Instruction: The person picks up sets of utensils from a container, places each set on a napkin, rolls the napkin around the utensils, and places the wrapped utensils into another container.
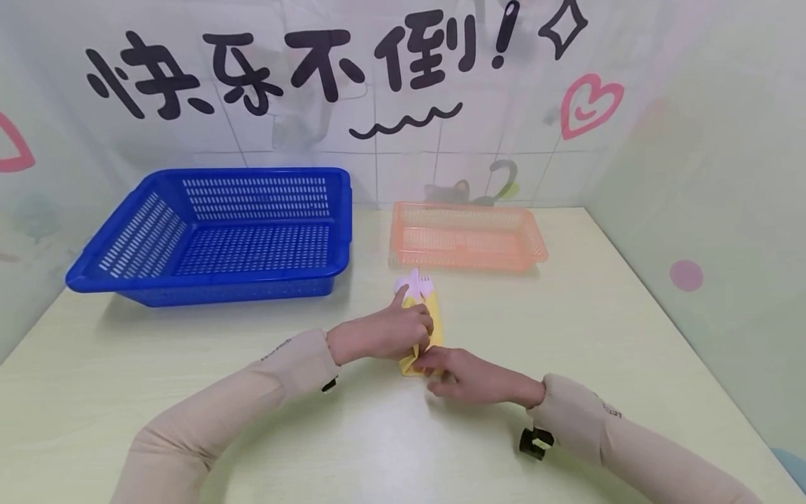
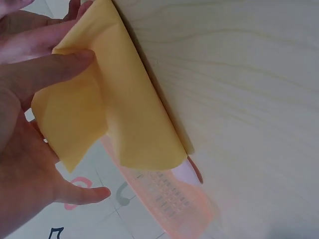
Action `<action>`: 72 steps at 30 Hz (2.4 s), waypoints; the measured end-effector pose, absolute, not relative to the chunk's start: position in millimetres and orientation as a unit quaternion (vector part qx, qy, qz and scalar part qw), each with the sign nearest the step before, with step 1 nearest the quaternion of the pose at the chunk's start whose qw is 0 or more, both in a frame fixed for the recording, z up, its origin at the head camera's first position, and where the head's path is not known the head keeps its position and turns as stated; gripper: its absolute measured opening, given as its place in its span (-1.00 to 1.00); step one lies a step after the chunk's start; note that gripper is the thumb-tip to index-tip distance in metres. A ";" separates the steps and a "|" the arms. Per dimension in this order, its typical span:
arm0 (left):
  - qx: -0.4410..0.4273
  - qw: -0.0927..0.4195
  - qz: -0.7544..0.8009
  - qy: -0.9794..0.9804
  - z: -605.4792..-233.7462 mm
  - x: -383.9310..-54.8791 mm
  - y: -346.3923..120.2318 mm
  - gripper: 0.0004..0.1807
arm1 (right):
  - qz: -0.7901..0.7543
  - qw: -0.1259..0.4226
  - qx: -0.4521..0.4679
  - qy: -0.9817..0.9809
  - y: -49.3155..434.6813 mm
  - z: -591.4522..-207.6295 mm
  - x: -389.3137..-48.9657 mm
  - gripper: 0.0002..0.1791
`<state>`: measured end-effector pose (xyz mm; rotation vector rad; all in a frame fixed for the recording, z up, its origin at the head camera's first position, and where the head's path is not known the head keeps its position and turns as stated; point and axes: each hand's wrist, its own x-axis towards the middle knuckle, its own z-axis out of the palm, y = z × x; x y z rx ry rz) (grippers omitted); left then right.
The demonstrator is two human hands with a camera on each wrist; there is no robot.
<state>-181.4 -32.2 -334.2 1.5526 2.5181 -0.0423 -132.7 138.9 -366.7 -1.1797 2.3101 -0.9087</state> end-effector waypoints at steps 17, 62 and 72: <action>0.565 -0.063 -0.034 0.822 -340.8 -174.8 -38.9 -0.88 | -0.604 0.384 -0.137 0.684 141.7 -367.9 -152.6 -0.64; 0.550 -0.005 -0.047 0.834 -358.5 -147.0 -78.8 -0.66 | -0.559 0.331 -0.061 0.757 134.9 -368.0 -151.0 -0.78; 0.557 -0.023 -0.051 0.829 -362.5 -146.9 -77.5 -0.65 | -0.494 0.334 -0.067 0.800 143.2 -367.1 -149.4 -0.72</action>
